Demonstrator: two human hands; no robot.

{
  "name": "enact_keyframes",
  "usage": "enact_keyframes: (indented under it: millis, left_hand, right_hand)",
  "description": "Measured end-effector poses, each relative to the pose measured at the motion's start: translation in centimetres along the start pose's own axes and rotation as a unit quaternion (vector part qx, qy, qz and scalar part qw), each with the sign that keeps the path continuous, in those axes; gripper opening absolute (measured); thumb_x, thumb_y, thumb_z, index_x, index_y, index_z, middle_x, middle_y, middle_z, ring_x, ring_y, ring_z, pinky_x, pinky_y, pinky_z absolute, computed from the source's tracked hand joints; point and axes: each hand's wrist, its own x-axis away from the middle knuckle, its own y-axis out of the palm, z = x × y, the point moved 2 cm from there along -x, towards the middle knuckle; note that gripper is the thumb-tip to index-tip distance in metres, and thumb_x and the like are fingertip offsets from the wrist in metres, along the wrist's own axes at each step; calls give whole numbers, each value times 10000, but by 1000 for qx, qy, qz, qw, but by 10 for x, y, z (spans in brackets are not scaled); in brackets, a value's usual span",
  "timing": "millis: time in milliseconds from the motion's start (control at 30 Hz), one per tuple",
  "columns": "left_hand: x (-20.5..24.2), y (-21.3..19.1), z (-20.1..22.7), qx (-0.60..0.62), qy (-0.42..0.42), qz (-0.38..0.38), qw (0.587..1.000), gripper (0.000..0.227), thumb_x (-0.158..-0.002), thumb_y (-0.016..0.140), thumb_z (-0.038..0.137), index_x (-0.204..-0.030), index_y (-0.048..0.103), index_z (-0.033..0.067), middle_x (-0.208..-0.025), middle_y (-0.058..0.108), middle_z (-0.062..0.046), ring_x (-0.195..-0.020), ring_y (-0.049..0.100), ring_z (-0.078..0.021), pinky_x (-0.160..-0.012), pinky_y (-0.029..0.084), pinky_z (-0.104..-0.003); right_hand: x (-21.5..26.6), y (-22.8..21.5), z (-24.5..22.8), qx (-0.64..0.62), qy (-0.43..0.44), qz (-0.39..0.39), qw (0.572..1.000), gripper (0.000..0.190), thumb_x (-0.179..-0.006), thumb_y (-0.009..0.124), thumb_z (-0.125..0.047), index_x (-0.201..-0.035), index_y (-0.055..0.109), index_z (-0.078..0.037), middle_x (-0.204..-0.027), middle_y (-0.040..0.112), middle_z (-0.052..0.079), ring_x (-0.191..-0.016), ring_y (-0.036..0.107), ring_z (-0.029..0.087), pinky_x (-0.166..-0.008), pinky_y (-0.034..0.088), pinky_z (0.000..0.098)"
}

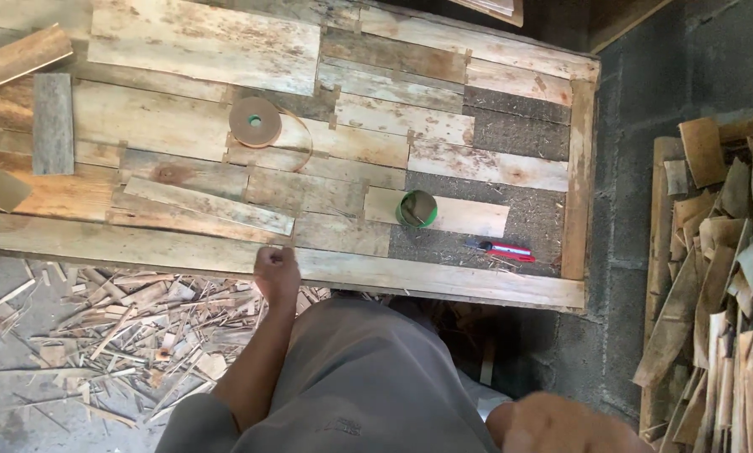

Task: Apply thin wood veneers to a larger wooden surface, trimming them with a utility knife to fit.

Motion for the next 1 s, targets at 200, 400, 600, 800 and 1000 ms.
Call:
enact_keyframes:
  millis: [200, 400, 600, 800, 1000]
  left_hand:
    - [21, -2, 19, 18, 66, -161, 985, 254, -892, 701, 158, -724, 582, 10, -600, 562, -79, -562, 515, -163, -560, 459, -339]
    - [29, -3, 23, 11, 78, -269, 960, 340, -925, 720, 153, -710, 508, -3, -608, 506, -82, -582, 438, -137, -540, 419, -329]
    - [31, -5, 51, -25, 72, -285, 955, 331, -909, 720, 165, -699, 521, 3, -601, 562, -58, -573, 478, -124, -532, 433, -327]
    - [34, 4, 42, -94, 73, -252, 960, 320, -901, 755, 199, -725, 579, -2, -621, 582, -87, -571, 498, -166, -553, 437, -354]
    - [35, 19, 30, -111, 100, -211, 966, 381, -902, 804, 259, -725, 596, -7, -639, 609, -86, -573, 527, -184, -572, 457, -363]
  right_hand:
    - [-77, 32, 35, 15, 113, 21, 993, 184, -947, 684, -201, -997, 706, -25, -808, 735, 131, -711, 749, 262, -676, 613, 376]
    - [-15, -12, 84, 305, 367, 93, 874, 177, -937, 683, -91, -1073, 731, 10, -1024, 774, 123, -943, 745, 228, -855, 591, 335]
    - [39, -81, 117, 463, 498, 183, 710, 237, -897, 726, -141, -1113, 721, -44, -1025, 764, 120, -913, 766, 209, -760, 615, 354]
    - [74, -142, 98, 582, 468, 170, 643, 279, -890, 737, -173, -1150, 701, -79, -1148, 710, 131, -933, 739, 296, -803, 582, 432]
    - [142, -221, 41, 731, 406, 273, 477, 353, -908, 774, -225, -1203, 696, -49, -1250, 693, 183, -1110, 685, 381, -950, 563, 467]
